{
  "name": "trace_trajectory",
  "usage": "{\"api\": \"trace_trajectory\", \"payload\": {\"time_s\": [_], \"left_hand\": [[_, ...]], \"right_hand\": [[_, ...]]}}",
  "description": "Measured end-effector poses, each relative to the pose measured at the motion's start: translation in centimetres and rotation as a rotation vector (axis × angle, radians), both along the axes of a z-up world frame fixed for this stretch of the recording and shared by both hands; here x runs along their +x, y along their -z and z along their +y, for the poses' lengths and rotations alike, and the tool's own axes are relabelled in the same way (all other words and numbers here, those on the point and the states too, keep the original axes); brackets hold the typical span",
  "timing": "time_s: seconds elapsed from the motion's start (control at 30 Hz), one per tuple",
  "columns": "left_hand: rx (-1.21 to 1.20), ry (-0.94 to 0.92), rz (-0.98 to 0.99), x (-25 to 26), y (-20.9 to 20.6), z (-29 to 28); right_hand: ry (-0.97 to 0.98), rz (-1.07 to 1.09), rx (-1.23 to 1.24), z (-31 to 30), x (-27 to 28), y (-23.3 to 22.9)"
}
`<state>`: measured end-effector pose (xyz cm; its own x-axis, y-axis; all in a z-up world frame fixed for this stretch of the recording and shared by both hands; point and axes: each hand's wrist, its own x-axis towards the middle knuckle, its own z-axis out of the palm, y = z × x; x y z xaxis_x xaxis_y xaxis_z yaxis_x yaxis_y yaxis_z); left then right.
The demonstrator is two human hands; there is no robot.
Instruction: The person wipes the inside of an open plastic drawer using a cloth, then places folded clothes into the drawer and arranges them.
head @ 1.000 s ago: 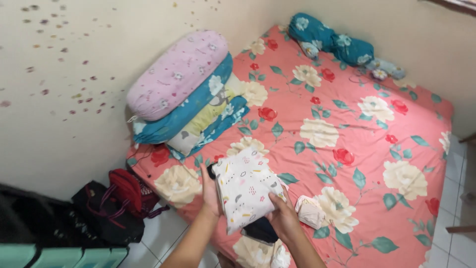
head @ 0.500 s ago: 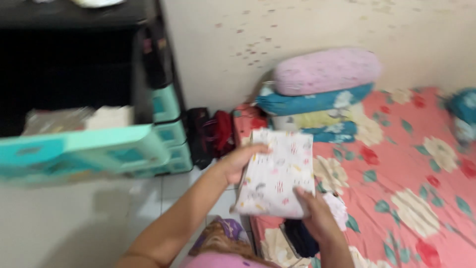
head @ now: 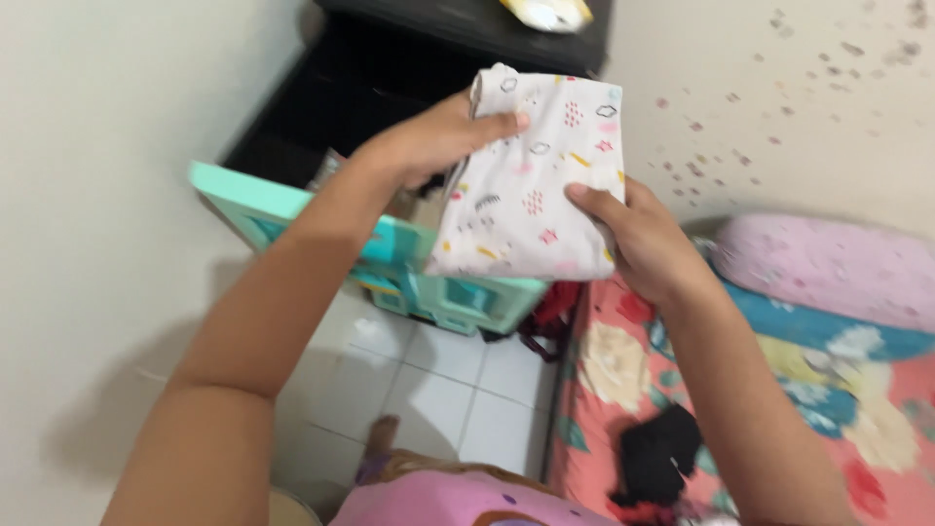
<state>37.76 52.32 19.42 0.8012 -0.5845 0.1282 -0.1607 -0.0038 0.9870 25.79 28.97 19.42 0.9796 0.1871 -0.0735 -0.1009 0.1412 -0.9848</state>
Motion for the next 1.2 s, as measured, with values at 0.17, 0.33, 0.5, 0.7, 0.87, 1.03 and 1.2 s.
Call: {"api": "trace_trajectory", "payload": {"time_s": [0.17,0.33,0.5,0.7,0.87,1.03,1.2], "left_hand": [[0.331,-0.151,-0.029,8.9,-2.7,9.0],[0.741,-0.225,0.081,15.5,0.2,14.0],[1.199,-0.157,-0.013,20.1,5.1,14.6],[1.759,0.276,-0.278,22.3,12.4,11.3],[1.850,0.400,-0.244,22.5,17.8,10.9],[1.857,0.762,-0.253,24.0,20.6,9.8],[1.873,0.714,-0.211,22.3,22.2,9.3]], "right_hand": [[-0.123,-0.076,-0.359,8.5,10.7,-1.0],[-0.198,0.029,-0.332,15.1,17.5,3.0],[-0.219,0.195,-0.482,18.5,21.4,9.4],[-0.176,0.325,-0.777,20.9,21.6,14.1],[-0.233,0.419,-0.782,21.8,20.6,11.9],[-0.281,0.572,-0.675,21.7,20.2,11.3],[-0.336,0.645,-0.780,22.2,19.2,15.7]]}}
